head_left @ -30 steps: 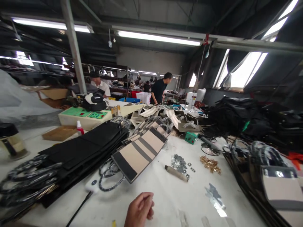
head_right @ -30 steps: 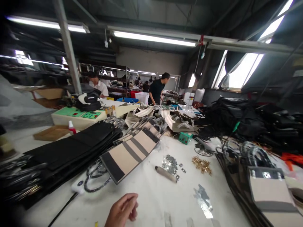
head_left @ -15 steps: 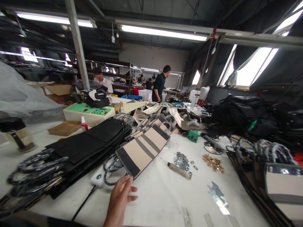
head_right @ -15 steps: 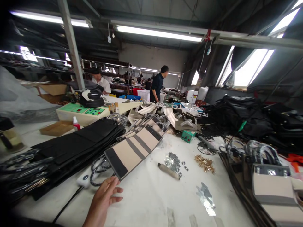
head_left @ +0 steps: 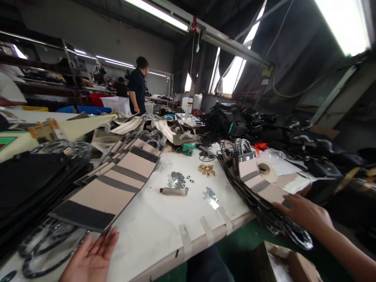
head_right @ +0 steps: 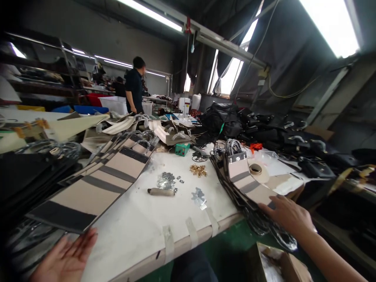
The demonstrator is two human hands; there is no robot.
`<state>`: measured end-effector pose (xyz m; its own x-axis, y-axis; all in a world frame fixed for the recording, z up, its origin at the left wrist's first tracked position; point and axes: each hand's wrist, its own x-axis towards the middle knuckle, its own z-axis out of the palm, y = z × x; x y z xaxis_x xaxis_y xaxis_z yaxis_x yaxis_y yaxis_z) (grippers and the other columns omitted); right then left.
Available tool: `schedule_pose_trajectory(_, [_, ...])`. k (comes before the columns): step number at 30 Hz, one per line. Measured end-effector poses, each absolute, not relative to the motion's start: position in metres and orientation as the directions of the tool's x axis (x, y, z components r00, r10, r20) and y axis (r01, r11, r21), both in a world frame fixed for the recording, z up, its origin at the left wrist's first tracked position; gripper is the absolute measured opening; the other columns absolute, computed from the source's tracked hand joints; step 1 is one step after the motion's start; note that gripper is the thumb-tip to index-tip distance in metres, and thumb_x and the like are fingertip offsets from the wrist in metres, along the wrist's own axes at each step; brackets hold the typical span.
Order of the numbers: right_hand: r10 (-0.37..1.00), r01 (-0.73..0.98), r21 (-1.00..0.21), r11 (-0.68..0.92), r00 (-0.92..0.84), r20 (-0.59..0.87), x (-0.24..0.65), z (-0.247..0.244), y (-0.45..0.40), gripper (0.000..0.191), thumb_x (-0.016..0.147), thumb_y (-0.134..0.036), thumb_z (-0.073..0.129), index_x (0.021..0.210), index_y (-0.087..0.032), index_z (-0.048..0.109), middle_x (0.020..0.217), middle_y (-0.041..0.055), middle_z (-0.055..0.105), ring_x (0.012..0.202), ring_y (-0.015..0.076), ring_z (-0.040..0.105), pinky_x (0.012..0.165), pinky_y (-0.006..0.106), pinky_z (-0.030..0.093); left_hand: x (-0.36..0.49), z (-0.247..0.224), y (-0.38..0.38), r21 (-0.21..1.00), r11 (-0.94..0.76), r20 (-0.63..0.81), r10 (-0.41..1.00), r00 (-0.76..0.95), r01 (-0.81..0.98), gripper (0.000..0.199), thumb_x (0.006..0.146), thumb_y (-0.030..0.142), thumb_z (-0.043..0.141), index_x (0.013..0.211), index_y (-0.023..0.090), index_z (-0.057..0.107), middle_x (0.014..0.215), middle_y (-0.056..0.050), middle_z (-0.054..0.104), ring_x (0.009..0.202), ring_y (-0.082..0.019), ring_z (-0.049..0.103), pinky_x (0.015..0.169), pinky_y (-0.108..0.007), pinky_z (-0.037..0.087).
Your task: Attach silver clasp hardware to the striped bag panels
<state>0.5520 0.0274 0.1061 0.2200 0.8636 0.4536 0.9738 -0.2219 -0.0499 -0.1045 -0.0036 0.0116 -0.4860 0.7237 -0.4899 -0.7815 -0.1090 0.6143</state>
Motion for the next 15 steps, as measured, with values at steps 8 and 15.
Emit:
schedule_pose_trajectory(8, [0.94,0.946,-0.272,0.179,-0.083,0.33,0.412,0.076,0.038,0.043,0.093,-0.061,0.057,0.108,-0.028,0.078,0.116,0.0086,0.076,0.104,0.031,0.073,0.093,0.044,0.057,-0.099,0.033,0.019,0.685,0.044,-0.513,0.738,-0.438,-0.727,0.016,0.103,0.018,0.049,0.093,0.013,0.061,0.087,-0.011,0.072,0.071,-0.02,0.074,0.058,-0.029,0.065])
schedule_pose_trajectory(15, [0.942,0.147,-0.98,-0.137,-0.286,-0.175,0.208,0.032,0.052,0.073,0.087,-0.074,0.064,0.131,-0.015,0.068,0.128,0.0172,0.073,0.115,0.034,0.071,0.098,0.044,0.057,-0.071,0.066,0.002,0.714,-0.121,-0.378,0.762,-0.526,-0.689,0.003,0.098,0.014,0.061,0.095,0.014,0.06,0.079,-0.008,0.07,0.074,-0.018,0.074,0.064,-0.026,0.063])
